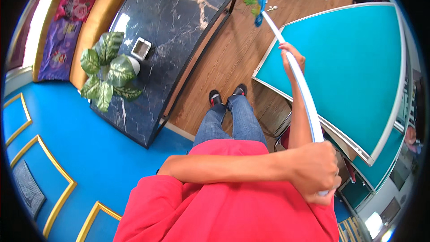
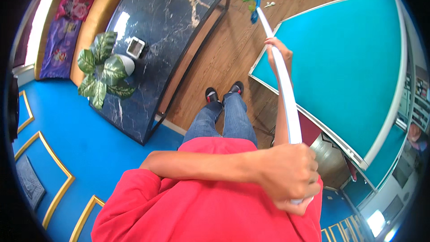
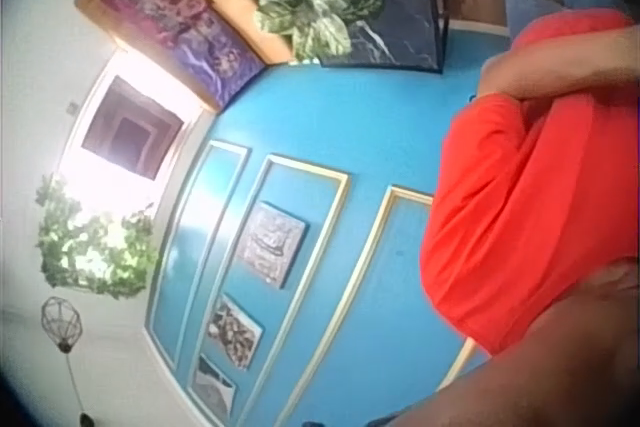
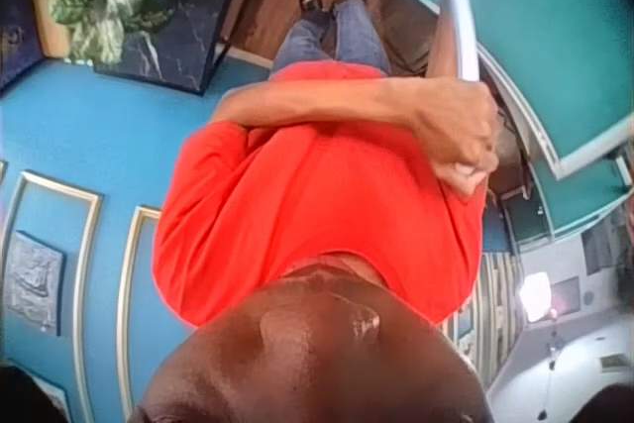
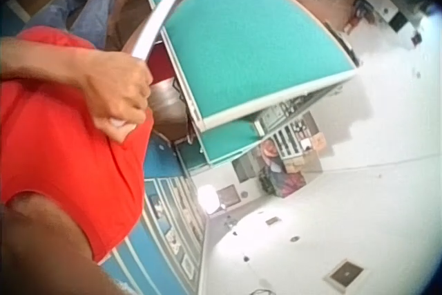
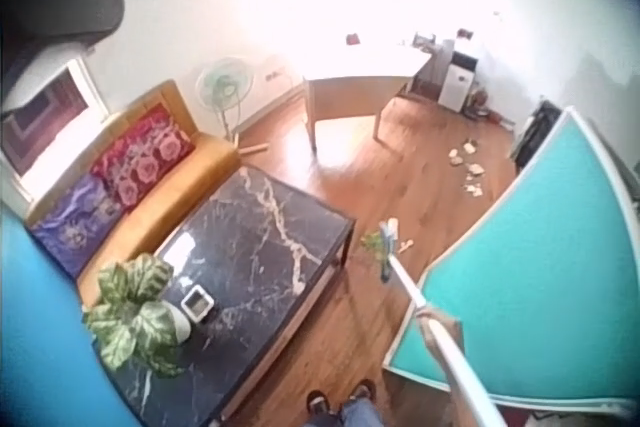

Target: The recorder uses a broom to sweep trash on a wooden floor and then collects it into a blue dustpan.

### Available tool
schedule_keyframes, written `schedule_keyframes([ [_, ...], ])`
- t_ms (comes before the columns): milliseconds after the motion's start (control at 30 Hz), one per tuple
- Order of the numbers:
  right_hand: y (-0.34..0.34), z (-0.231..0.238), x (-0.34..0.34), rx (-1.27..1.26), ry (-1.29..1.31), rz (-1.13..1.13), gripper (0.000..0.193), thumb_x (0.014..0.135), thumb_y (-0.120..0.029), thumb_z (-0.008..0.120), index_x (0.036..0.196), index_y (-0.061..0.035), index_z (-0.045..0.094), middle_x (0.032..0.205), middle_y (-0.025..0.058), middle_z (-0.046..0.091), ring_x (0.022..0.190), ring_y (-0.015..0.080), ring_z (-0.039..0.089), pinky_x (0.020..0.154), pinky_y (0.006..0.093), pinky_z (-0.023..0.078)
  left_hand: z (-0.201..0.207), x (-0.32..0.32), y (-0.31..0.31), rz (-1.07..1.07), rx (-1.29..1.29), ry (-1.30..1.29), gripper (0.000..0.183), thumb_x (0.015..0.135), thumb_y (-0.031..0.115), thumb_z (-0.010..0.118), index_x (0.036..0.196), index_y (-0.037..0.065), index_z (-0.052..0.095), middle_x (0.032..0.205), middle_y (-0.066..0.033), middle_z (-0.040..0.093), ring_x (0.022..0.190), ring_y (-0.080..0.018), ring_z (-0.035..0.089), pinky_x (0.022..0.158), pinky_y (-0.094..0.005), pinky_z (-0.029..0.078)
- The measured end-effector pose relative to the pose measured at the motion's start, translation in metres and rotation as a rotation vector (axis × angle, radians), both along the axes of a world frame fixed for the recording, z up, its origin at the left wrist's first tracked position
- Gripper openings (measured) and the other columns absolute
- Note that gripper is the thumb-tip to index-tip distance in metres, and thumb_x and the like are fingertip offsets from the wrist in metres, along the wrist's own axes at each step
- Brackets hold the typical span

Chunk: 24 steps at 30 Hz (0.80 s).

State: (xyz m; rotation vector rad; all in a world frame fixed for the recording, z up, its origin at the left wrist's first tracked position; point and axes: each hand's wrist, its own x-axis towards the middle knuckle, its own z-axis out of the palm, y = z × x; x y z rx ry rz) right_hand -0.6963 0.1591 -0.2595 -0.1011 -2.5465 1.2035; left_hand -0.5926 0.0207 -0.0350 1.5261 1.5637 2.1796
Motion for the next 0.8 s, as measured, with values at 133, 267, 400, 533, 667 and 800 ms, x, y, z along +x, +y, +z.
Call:
schedule_keyframes([
  [133,-0.018,0.026,0.025,-0.125,-0.221,0.084,0.011,0.084,0.0,0.058,0.092,-0.0032,0.066,0.091,0.0101,0.07,0.077,0.0136,0.066,0.068,0.026,0.051,0.042,-0.008,0.0,-0.003,0.017,-0.002,0.024,0.064,0.023,0.06,0.049,0.007,0.05,0.044,-0.01,0.048,0.042,-0.0283,0.053,0.042,-0.0397,0.038],
  [267,-0.012,-0.013,0.026,-0.22,-0.437,0.179,0.011,0.083,-0.004,0.059,0.09,-0.0021,0.068,0.088,0.0122,0.07,0.08,0.018,0.068,0.073,0.0287,0.052,0.023,-0.05,0.035,0.047,0.016,-0.151,0.017,0.066,0.012,0.064,0.061,0.008,0.048,0.051,-0.006,0.045,0.044,-0.0255,0.049,0.044,-0.0379,0.04],
  [400,0.038,-0.081,-0.011,-0.221,-0.365,0.102,0.013,0.082,-0.008,0.058,0.087,-0.0043,0.069,0.08,0.0108,0.069,0.072,0.0168,0.066,0.065,0.0296,0.051,-0.038,-0.107,0.078,0.081,-0.113,-0.139,0.016,0.07,0.009,0.059,0.06,0.005,0.047,0.05,-0.0075,0.042,0.045,-0.0275,0.048,0.045,-0.0391,0.038],
  [533,0.088,-0.111,-0.07,-0.23,-0.287,-0.21,0.012,0.084,-0.004,0.056,0.089,-0.0048,0.067,0.083,0.0093,0.068,0.075,0.0157,0.067,0.066,0.0269,0.05,-0.075,-0.141,0.091,-0.029,-0.112,-0.022,0.016,0.065,0.009,0.057,0.059,0.005,0.044,0.051,-0.0067,0.039,0.045,-0.0268,0.043,0.045,-0.0398,0.034],
  [667,0.104,-0.074,-0.12,-0.125,-0.028,-0.232,0.007,0.085,-0.006,0.061,0.089,-0.0037,0.066,0.089,0.01,0.069,0.087,0.0213,0.069,0.077,0.0309,0.053,-0.048,-0.164,0.083,-0.231,-0.115,0.089,0.022,0.062,0.018,0.06,0.053,0.01,0.041,0.048,-0.0052,0.042,0.045,-0.0259,0.046,0.046,-0.0397,0.036],
  [800,0.094,-0.009,-0.14,0.02,0.23,-0.109,0.016,0.081,-0.005,0.065,0.067,-0.0009,0.059,0.068,0.0117,0.063,0.07,0.0274,0.064,0.066,0.0347,0.051,0.025,-0.199,0.07,-0.45,-0.038,0.002,0.02,0.064,0.014,0.057,0.056,0.008,0.04,0.052,-0.0036,0.037,0.043,-0.023,0.041,0.043,-0.0342,0.032],
])
